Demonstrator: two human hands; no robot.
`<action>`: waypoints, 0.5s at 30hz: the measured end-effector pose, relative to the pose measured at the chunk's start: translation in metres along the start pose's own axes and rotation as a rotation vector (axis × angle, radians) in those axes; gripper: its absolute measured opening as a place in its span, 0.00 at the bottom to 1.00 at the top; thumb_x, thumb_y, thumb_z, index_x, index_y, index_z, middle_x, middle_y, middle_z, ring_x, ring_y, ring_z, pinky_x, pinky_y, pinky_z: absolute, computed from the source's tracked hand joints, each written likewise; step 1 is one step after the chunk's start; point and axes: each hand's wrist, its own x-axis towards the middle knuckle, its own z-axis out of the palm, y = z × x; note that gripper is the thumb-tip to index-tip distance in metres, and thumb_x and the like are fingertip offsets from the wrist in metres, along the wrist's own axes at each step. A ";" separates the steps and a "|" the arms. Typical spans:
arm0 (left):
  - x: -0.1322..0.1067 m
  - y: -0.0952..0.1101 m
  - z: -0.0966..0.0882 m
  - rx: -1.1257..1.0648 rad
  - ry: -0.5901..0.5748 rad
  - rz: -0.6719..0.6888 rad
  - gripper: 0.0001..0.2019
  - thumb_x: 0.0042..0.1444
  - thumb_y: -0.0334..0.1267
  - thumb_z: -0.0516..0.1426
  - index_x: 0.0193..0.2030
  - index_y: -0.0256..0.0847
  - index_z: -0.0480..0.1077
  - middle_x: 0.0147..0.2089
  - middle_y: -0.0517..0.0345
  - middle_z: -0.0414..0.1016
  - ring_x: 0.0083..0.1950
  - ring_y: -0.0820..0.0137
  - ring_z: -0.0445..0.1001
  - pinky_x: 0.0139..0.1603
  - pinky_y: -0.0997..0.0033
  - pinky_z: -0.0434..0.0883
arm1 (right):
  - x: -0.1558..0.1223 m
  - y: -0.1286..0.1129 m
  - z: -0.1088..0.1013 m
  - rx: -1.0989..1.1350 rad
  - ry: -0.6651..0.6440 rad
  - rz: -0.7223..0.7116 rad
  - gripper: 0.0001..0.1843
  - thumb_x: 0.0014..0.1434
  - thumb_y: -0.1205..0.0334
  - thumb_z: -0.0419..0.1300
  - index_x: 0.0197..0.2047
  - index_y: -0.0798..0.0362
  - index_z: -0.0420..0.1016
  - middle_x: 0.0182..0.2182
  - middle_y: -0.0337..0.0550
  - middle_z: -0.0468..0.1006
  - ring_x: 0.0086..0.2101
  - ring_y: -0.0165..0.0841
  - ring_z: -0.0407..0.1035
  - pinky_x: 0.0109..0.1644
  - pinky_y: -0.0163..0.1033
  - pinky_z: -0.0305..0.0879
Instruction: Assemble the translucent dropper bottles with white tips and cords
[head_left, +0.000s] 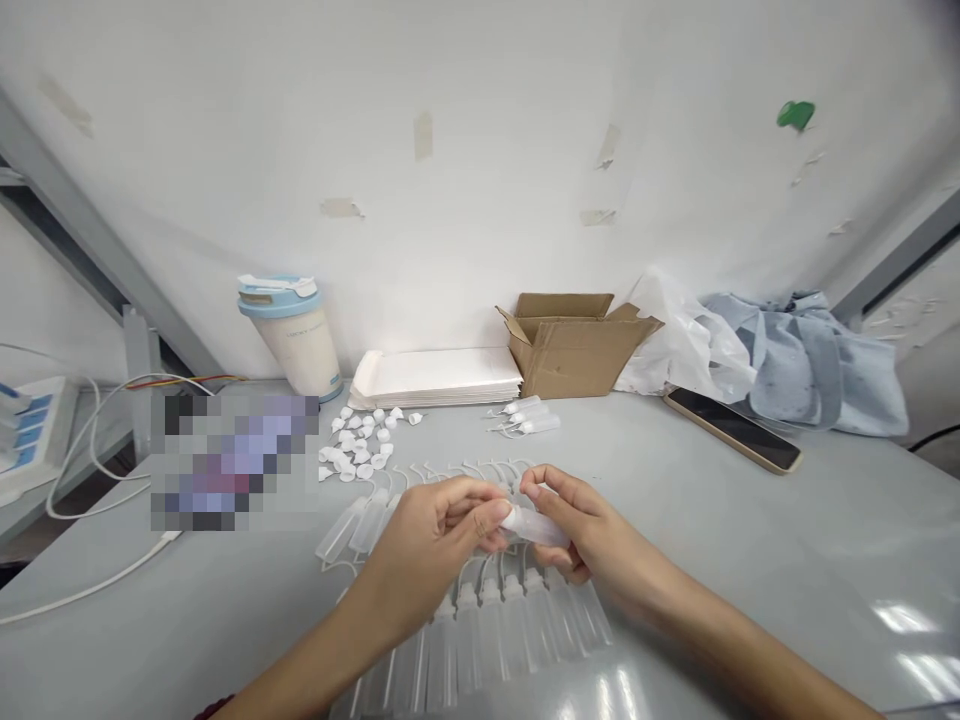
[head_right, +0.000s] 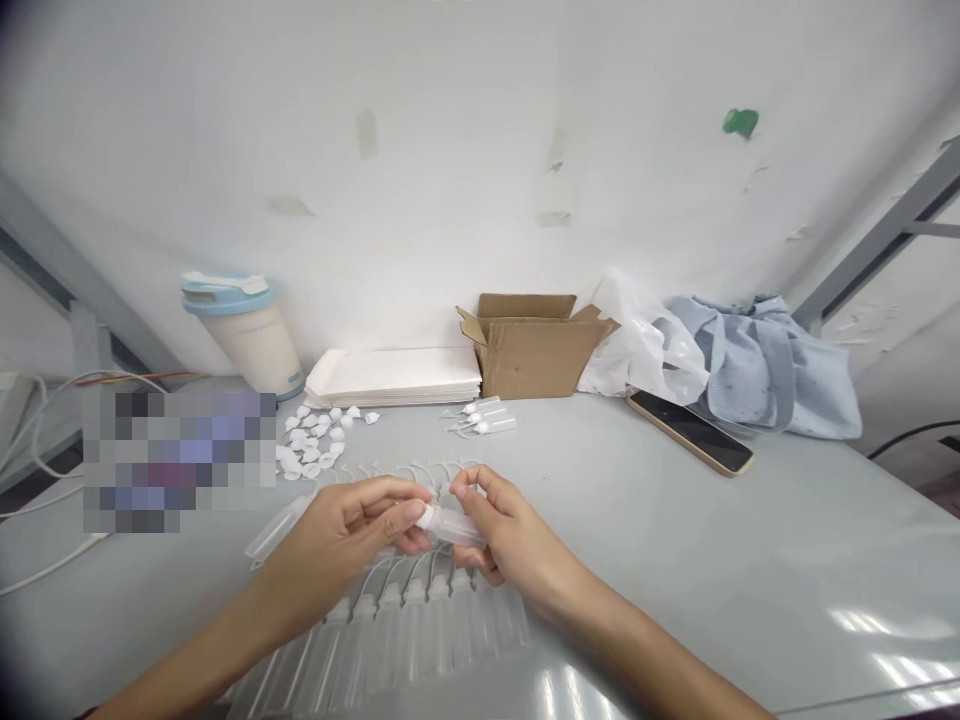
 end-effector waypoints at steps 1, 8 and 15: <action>0.000 0.001 0.000 0.049 -0.024 -0.019 0.14 0.58 0.45 0.52 0.29 0.39 0.71 0.26 0.60 0.74 0.29 0.71 0.74 0.32 0.74 0.70 | 0.000 0.000 0.000 0.002 0.005 -0.001 0.14 0.62 0.47 0.48 0.35 0.48 0.53 0.14 0.26 0.53 0.17 0.22 0.40 0.18 0.29 0.33; -0.002 0.001 -0.004 0.238 -0.070 0.146 0.08 0.58 0.38 0.52 0.37 0.42 0.73 0.35 0.59 0.73 0.34 0.71 0.71 0.34 0.75 0.70 | 0.000 0.003 -0.001 0.034 -0.002 0.003 0.13 0.63 0.48 0.48 0.35 0.48 0.54 0.14 0.27 0.52 0.17 0.22 0.40 0.18 0.29 0.33; -0.001 0.003 -0.005 0.236 -0.049 0.097 0.10 0.56 0.41 0.55 0.41 0.42 0.74 0.35 0.58 0.75 0.35 0.70 0.73 0.34 0.74 0.72 | 0.000 0.004 0.000 0.006 0.017 -0.018 0.13 0.63 0.48 0.47 0.36 0.48 0.54 0.13 0.26 0.51 0.17 0.22 0.41 0.18 0.28 0.35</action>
